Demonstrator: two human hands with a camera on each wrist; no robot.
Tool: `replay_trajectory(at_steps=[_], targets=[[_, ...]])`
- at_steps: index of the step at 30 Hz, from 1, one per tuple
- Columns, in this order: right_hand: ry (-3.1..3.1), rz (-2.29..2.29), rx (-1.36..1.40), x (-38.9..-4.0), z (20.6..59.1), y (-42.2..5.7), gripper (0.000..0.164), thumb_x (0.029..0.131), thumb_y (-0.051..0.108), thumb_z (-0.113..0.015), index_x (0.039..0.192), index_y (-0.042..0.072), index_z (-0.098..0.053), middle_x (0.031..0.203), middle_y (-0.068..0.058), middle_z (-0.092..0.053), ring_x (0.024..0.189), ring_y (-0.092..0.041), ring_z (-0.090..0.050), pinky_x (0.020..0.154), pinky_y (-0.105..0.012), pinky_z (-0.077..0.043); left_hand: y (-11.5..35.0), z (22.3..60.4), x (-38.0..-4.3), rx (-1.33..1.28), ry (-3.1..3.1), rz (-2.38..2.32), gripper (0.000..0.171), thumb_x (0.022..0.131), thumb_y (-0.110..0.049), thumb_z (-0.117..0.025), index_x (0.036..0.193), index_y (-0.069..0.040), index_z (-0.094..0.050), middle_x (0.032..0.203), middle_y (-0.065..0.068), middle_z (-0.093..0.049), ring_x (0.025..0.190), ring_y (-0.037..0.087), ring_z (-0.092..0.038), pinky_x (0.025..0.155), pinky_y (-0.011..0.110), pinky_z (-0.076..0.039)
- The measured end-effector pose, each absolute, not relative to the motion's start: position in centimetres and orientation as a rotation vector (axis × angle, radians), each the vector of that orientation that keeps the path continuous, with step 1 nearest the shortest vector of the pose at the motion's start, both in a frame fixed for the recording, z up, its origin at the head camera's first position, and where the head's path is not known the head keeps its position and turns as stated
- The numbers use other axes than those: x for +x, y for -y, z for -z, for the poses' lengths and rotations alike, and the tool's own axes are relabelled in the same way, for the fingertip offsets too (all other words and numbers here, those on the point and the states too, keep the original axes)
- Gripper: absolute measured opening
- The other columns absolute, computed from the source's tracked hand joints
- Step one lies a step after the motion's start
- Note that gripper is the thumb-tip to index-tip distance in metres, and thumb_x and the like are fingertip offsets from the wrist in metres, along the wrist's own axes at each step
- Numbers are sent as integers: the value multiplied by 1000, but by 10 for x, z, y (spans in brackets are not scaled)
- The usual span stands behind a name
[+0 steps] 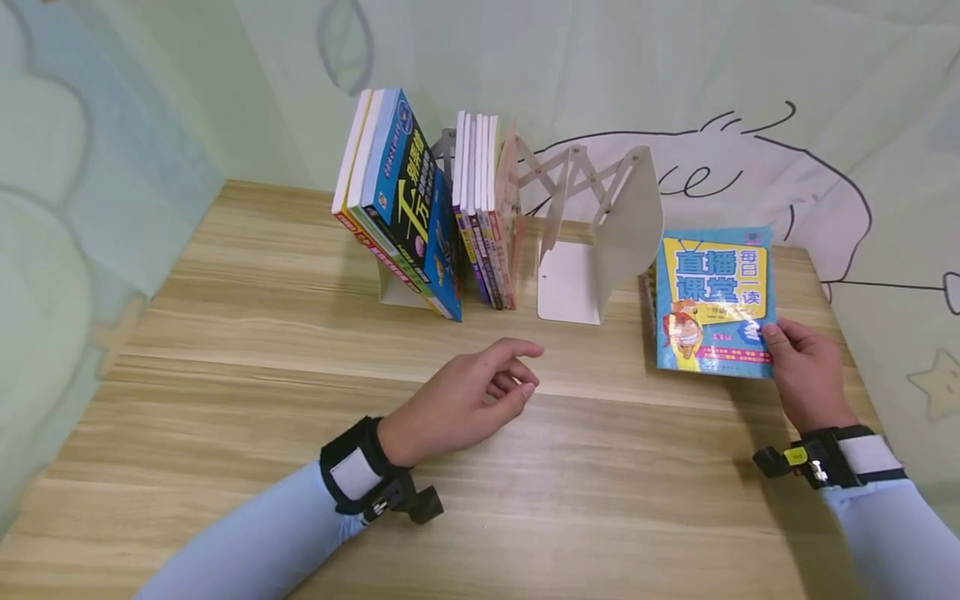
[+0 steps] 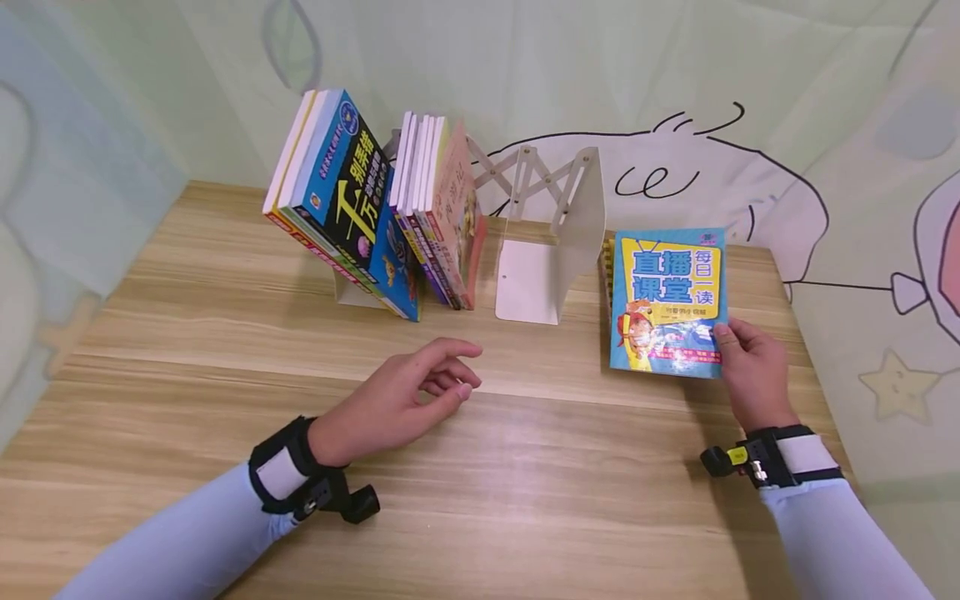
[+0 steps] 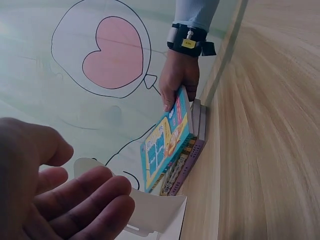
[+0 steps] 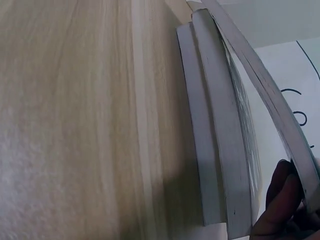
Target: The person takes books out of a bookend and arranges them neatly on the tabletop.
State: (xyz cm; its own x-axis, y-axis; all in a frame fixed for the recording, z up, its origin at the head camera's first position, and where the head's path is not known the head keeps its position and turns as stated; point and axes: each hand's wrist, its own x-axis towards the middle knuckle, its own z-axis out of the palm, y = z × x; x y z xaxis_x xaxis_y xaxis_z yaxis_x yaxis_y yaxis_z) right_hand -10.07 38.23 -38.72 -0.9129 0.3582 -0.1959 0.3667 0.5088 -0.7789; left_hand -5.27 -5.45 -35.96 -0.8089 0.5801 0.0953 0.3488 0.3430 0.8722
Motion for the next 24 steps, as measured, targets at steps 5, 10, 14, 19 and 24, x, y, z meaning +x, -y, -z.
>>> replay_trajectory(at_steps=[5,10,14,19,24], targets=[[-2746,1222,666,-106,388,-381,75,99,59,-43,152,6,-41,117,-1,-61,87,-5,-57,68,-12,-51,55,361,-52,833,-2379,-1437,43,101,-20,-60,142,-14,-48,111,-1,-70,93,2,-67,80,20,-57],[-2728,1172,695,-110,388,-382,76,99,61,-43,154,9,-38,132,-15,-56,89,-7,-58,67,-13,-52,55,361,-51,816,-2372,-1426,44,101,-21,-59,143,-16,-48,113,0,-71,94,2,-67,80,21,-57],[-2728,1159,715,-111,388,-383,81,96,63,-47,156,12,-34,137,-19,-53,90,-11,-60,66,-12,-51,56,361,-50,805,-2369,-1418,44,101,-21,-60,143,-17,-47,113,0,-71,94,2,-67,80,21,-57],[-2769,1104,675,-110,388,-380,85,94,64,-51,158,11,-29,146,-25,-49,108,-27,-58,68,-11,-48,56,361,-50,809,-2382,-1392,44,101,-22,-59,143,-17,-48,113,-2,-71,93,1,-67,80,21,-57],[-2793,1059,659,-110,389,-376,84,96,61,-50,159,10,-26,150,-26,-44,121,-37,-50,85,-26,-54,55,362,-50,825,-2411,-1347,42,102,-25,-59,142,-19,-50,111,-6,-70,92,0,-66,80,21,-56]])
